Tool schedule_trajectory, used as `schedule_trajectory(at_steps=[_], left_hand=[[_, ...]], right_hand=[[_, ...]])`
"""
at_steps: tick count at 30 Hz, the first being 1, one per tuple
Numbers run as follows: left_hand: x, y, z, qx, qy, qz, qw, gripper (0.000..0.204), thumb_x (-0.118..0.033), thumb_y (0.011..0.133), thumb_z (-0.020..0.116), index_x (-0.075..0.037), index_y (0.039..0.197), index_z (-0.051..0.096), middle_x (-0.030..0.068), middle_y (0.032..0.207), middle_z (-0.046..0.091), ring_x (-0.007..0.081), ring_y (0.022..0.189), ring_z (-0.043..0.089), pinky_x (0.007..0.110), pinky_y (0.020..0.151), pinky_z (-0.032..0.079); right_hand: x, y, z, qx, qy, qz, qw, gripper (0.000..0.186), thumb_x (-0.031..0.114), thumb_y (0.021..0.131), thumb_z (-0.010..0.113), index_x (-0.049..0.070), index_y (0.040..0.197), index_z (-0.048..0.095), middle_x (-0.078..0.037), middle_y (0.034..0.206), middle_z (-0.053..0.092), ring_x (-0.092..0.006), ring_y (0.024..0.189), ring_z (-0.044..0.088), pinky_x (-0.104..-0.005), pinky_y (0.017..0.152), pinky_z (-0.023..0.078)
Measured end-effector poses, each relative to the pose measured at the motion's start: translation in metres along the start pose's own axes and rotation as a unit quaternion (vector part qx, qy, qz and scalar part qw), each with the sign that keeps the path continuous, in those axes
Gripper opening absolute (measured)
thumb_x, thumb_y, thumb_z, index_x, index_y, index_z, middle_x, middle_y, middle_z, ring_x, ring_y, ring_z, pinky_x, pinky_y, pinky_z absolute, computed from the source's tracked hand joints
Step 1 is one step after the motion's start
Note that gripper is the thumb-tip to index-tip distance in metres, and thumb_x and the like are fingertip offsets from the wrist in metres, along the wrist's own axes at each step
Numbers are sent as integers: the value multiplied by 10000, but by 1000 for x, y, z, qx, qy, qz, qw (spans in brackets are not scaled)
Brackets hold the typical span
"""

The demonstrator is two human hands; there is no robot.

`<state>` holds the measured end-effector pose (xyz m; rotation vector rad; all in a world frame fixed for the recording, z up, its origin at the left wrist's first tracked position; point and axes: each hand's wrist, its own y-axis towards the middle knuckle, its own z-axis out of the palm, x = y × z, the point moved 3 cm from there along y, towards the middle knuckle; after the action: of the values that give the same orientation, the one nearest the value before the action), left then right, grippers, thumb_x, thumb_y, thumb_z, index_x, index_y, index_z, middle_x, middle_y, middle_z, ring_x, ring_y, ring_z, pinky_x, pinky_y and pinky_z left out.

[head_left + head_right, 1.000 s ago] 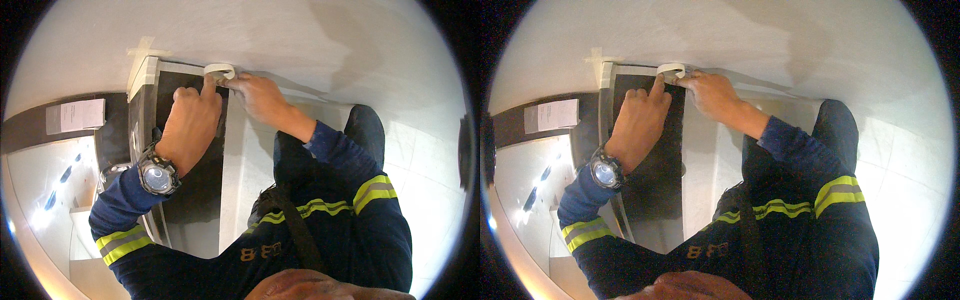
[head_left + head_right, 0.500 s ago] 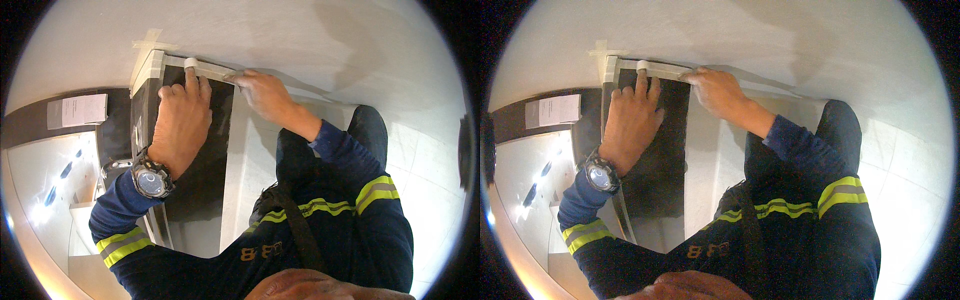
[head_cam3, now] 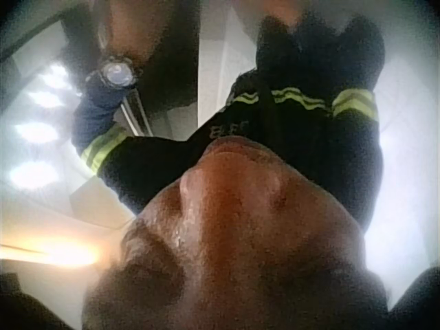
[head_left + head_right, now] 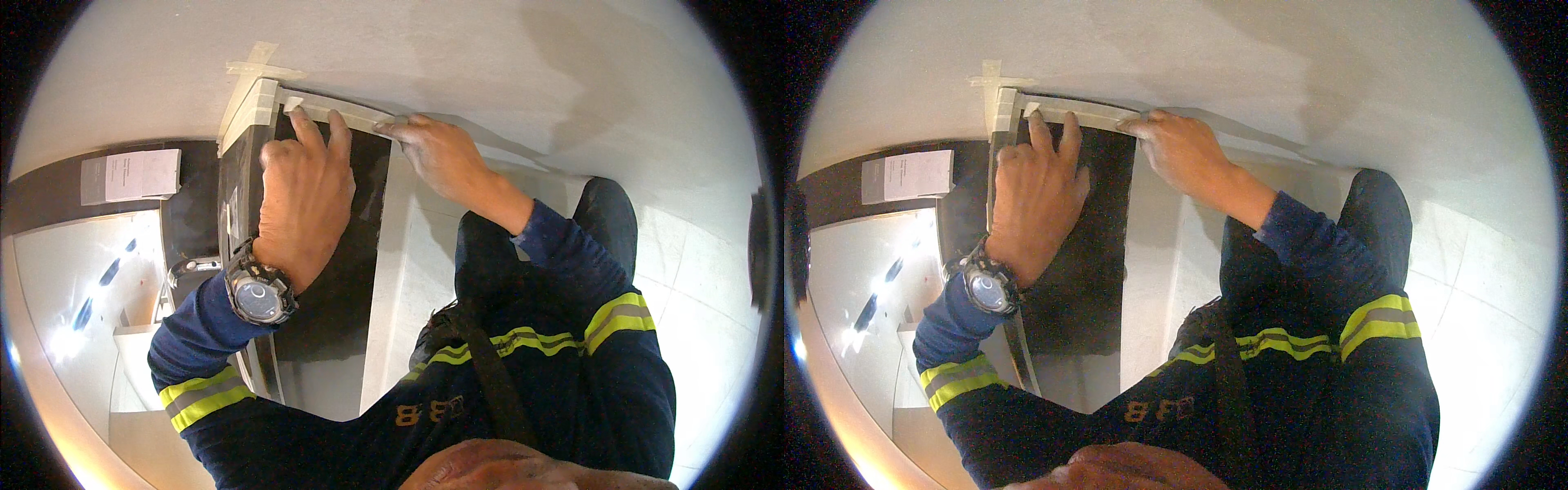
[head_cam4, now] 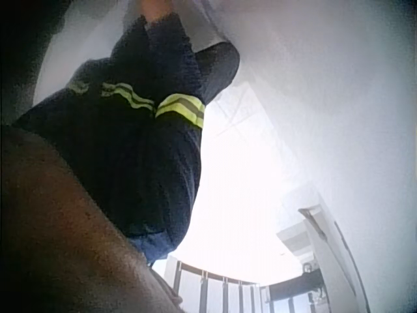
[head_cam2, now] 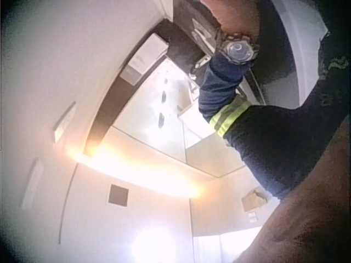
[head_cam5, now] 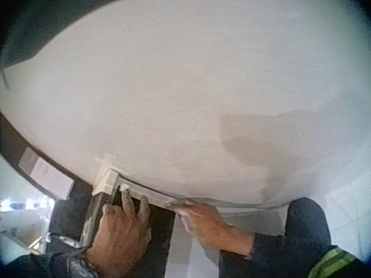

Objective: The person applies masking tape along the edge of a curved countertop, smoothing it down with a small tool. They repeatedly tear off pieces of tape and press them along the seam between the countertop and the wall.

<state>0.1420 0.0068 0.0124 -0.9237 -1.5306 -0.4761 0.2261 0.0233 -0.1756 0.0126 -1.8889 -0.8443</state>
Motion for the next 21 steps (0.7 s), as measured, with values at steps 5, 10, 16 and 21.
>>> schedule_trajectory(at_steps=[5, 10, 16, 21], left_hand=[[19, 6, -14, 8, 13, -31, 999, 558, -345, 986, 627, -95, 1480, 559, 245, 1350, 670, 232, 855, 698, 386, 759, 451], [20, -3, -7, -20, 40, -20, 999, 558, -355, 968, 645, -92, 1455, 574, 233, 1373, 662, 231, 846, 690, 396, 791, 468], [15, -15, -20, 2, -55, 1, 998, 662, -393, 963, 664, -33, 1500, 522, 262, 1550, 506, 301, 1307, 574, 446, 1003, 458], [11, -5, -1, -16, -168, 95, 981, 851, -395, 898, 752, 24, 1561, 422, 242, 1640, 388, 364, 1522, 373, 484, 1253, 317]], right_hand=[[1, 1, 3, -10, 6, -7, 1000, 378, 49, 976, 614, 157, 1324, 716, -155, 1133, 724, -373, 984, 698, -465, 858, 572], [-1, 2, 3, -3, 18, 3, 1000, 348, 54, 983, 606, 144, 1296, 727, -155, 1170, 730, -373, 1030, 700, -467, 888, 577], [-1, 0, 2, -21, 17, -7, 1000, 343, 62, 987, 600, 139, 1300, 718, -154, 1186, 727, -374, 1043, 695, -478, 901, 575], [-4, 1, 6, -43, 32, -30, 998, 351, 73, 982, 611, 136, 1317, 698, -146, 1180, 727, -374, 1043, 691, -477, 891, 572]])
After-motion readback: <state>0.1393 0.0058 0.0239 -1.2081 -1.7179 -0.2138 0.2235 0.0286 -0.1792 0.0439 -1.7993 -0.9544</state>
